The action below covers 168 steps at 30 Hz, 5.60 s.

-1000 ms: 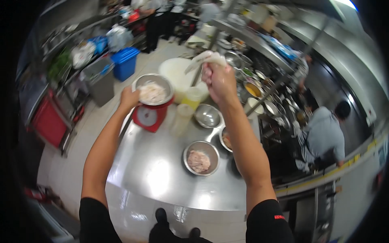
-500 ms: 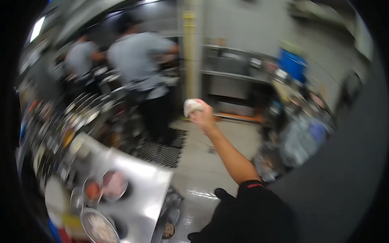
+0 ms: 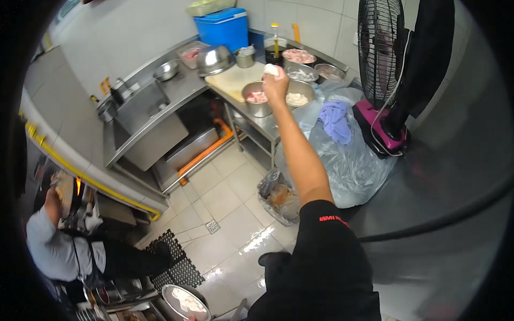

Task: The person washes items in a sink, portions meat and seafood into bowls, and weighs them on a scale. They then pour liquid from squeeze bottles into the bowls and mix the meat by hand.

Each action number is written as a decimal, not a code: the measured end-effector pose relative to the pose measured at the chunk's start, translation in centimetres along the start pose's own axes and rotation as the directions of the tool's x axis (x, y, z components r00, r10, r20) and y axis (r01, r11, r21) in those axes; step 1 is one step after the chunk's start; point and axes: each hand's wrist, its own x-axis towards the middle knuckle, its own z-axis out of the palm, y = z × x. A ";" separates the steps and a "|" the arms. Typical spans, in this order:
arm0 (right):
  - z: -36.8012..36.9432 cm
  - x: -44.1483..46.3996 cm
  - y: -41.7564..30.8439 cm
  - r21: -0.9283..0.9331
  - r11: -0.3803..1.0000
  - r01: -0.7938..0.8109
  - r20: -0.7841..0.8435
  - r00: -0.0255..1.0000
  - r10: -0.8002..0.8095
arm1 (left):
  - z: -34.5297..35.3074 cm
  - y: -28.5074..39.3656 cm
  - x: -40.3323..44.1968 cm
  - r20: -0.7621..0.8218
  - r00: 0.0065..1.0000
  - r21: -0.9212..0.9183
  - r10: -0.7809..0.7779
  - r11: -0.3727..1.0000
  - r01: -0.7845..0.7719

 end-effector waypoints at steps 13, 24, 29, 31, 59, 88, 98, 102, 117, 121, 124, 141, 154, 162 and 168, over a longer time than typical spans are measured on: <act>-17.2 5.2 15.0 -0.945 0.261 0.198 0.275 0.911 0.308 | 8.0 4.7 4.4 0.132 0.979 -0.032 -0.154 0.987 0.160; 5.4 -25.9 26.7 -0.645 0.567 -0.512 0.615 0.094 0.783 | -6.5 -7.9 -10.1 -0.581 0.791 -0.365 -0.193 0.930 -0.040; 11.2 -50.9 19.7 -0.781 0.574 -0.247 0.624 -0.255 0.739 | -13.7 -11.4 -20.2 -0.889 0.370 -0.392 -0.270 0.866 -0.311; 12.8 -56.9 17.3 -0.815 0.570 -0.103 0.533 -0.520 0.668 | -17.8 -13.2 -23.3 -0.912 0.298 -0.368 -0.283 0.885 -0.284; 8.9 -112.2 -40.7 -0.444 0.769 -0.459 0.488 -0.844 -0.223 | -64.6 -19.6 -26.3 -0.916 0.047 0.398 0.398 0.918 -0.007; 5.6 -123.8 -40.8 -0.483 0.847 -0.223 0.188 -0.971 -0.148 | -54.5 -16.5 -35.5 -0.768 0.591 0.640 0.247 0.296 0.709; 3.7 -114.8 -39.4 -0.763 0.580 -0.286 0.102 -0.939 -0.329 | -45.9 -12.6 -37.0 -0.666 0.745 0.723 0.050 0.288 0.627; 3.4 -114.0 -38.5 -0.766 0.592 -0.250 0.079 -0.951 -0.299 | -45.2 -12.5 -36.4 -0.672 0.740 0.730 0.028 0.195 0.655; 19.8 -110.6 -32.0 -0.078 0.925 -0.371 0.570 -0.778 -0.264 | -47.0 -5.3 -18.3 -0.525 0.828 0.826 0.197 0.350 0.441; 21.7 -110.4 -27.6 -0.255 0.884 -0.392 0.625 -0.764 -0.158 | -47.0 -5.7 -15.2 -0.442 0.886 0.888 0.138 0.205 0.410; 21.5 -109.9 -26.4 -0.244 0.896 -0.371 0.646 -0.751 -0.135 | -46.5 -5.5 -14.2 -0.431 0.896 0.896 0.112 0.170 0.410; 20.1 -110.8 -29.9 -0.107 0.956 -0.273 0.699 -0.704 -0.123 | -53.9 -10.5 -24.3 -0.774 0.287 0.619 0.565 0.771 0.150; 17.8 -111.9 -33.0 -0.108 0.956 -0.273 0.846 -0.530 -0.055 | -60.9 -21.6 -34.0 -0.755 -0.340 0.477 0.560 0.826 0.301; 12.5 -114.5 -37.8 -0.247 0.911 -0.329 0.715 -0.697 -0.058 | -64.8 -20.7 -25.6 -0.726 -0.195 0.636 0.660 0.751 0.177; 10.2 -116.2 -39.6 -0.243 0.931 -0.271 0.658 -0.752 -0.047 | -67.4 -20.6 -20.1 -0.851 -0.241 0.456 0.467 0.884 0.104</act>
